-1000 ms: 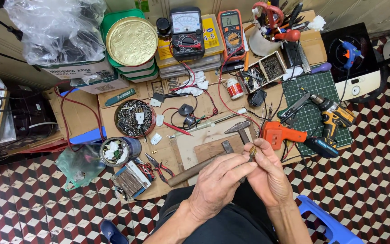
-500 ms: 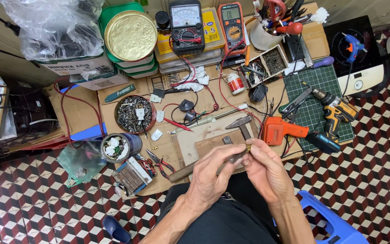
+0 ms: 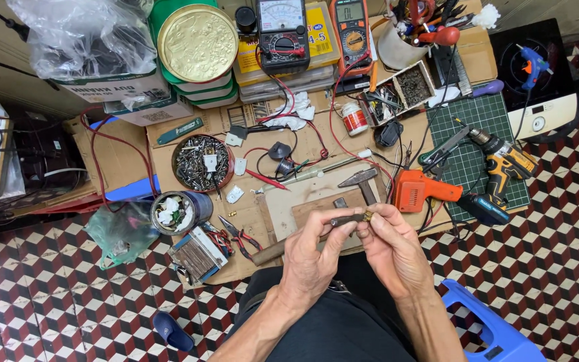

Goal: Hammering a small metal bracket on a wooden block at a workbench.

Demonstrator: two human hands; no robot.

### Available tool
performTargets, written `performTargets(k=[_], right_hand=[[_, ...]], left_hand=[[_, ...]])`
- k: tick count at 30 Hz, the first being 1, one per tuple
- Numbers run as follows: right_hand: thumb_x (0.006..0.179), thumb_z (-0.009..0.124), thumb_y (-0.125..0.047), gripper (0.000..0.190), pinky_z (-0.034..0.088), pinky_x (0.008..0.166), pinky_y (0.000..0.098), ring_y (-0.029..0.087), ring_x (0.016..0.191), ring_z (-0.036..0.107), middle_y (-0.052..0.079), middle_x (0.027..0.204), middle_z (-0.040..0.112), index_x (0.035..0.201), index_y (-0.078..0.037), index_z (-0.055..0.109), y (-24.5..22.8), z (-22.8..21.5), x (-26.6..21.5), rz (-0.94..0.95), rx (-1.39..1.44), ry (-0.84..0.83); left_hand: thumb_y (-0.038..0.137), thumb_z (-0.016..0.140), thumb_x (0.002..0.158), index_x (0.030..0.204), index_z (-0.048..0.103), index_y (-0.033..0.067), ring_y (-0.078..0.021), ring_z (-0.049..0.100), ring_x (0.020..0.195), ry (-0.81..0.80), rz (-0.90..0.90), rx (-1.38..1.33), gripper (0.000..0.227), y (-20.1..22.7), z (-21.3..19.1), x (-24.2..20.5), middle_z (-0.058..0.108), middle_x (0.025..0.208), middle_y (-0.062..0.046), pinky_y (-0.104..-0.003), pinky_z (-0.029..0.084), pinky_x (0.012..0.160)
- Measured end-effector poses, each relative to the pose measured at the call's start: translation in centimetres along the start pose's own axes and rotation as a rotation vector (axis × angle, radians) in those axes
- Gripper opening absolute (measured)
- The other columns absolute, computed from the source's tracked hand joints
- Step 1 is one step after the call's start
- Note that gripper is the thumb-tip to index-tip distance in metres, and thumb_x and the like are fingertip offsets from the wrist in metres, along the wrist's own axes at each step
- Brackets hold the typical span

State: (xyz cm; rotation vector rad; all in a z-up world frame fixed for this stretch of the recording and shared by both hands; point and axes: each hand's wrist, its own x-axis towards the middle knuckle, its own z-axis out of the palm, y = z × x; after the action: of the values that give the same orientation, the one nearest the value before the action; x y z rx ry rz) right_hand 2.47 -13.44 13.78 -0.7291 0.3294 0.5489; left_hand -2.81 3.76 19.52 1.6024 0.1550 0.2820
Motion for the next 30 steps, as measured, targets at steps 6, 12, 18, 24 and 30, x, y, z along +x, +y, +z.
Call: performTargets(k=[6, 12, 18, 24, 30], right_hand=[[0.100, 0.062, 0.000, 0.015, 0.055, 0.094, 0.0301, 0.018, 0.098, 0.069, 0.014, 0.111, 0.072, 0.114, 0.001, 0.067, -0.1, 0.1, 0.1, -0.005, -0.007, -0.011], [0.100, 0.062, 0.000, 0.016, 0.055, 0.092, 0.0291, 0.016, 0.097, 0.068, 0.012, 0.109, 0.071, 0.115, 0.001, 0.067, 0.3, -0.3, 0.2, -0.013, -0.019, 0.022], [0.100, 0.061, 0.000, 0.017, 0.055, 0.092, 0.0297, 0.017, 0.097, 0.069, 0.012, 0.109, 0.071, 0.116, 0.002, 0.067, 0.5, -1.0, 0.5, 0.006, -0.010, 0.012], [0.099, 0.061, 0.000, 0.017, 0.055, 0.094, 0.0303, 0.017, 0.099, 0.069, 0.012, 0.110, 0.071, 0.116, 0.001, 0.066, 0.8, -1.1, 0.6, 0.021, 0.026, 0.032], [0.098, 0.064, -0.001, 0.018, 0.055, 0.092, 0.0291, 0.016, 0.098, 0.069, 0.010, 0.109, 0.071, 0.116, -0.001, 0.067, 2.2, -2.6, 1.6, 0.055, 0.070, 0.047]], left_hand=[[0.008, 0.064, 0.103, 0.120, 0.062, 0.0009, -0.0193, 0.080, 0.099, 0.019, -0.147, -0.041, 0.018, 0.2, 0.2, 0.3, 0.081, 0.108, -0.012, -0.030, 0.062, 0.082], [0.005, 0.065, 0.102, 0.121, 0.060, 0.0010, -0.0230, 0.079, 0.101, -0.005, 0.048, 0.111, 0.020, 0.1, 0.2, 0.4, 0.077, 0.110, -0.014, -0.031, 0.065, 0.081], [0.004, 0.066, 0.101, 0.120, 0.059, 0.0015, -0.0235, 0.080, 0.097, 0.000, 0.018, 0.094, 0.020, -0.5, 0.6, 0.5, 0.076, 0.104, -0.013, -0.031, 0.064, 0.078], [0.004, 0.068, 0.100, 0.118, 0.062, 0.0020, -0.0224, 0.079, 0.095, 0.008, 0.044, 0.110, 0.019, -0.6, 0.7, 0.6, 0.076, 0.103, -0.013, -0.031, 0.062, 0.077], [0.005, 0.067, 0.101, 0.119, 0.062, 0.0029, -0.0209, 0.079, 0.093, 0.005, 0.007, 0.102, 0.019, -2.1, 0.7, 0.6, 0.076, 0.101, -0.012, -0.030, 0.062, 0.077]])
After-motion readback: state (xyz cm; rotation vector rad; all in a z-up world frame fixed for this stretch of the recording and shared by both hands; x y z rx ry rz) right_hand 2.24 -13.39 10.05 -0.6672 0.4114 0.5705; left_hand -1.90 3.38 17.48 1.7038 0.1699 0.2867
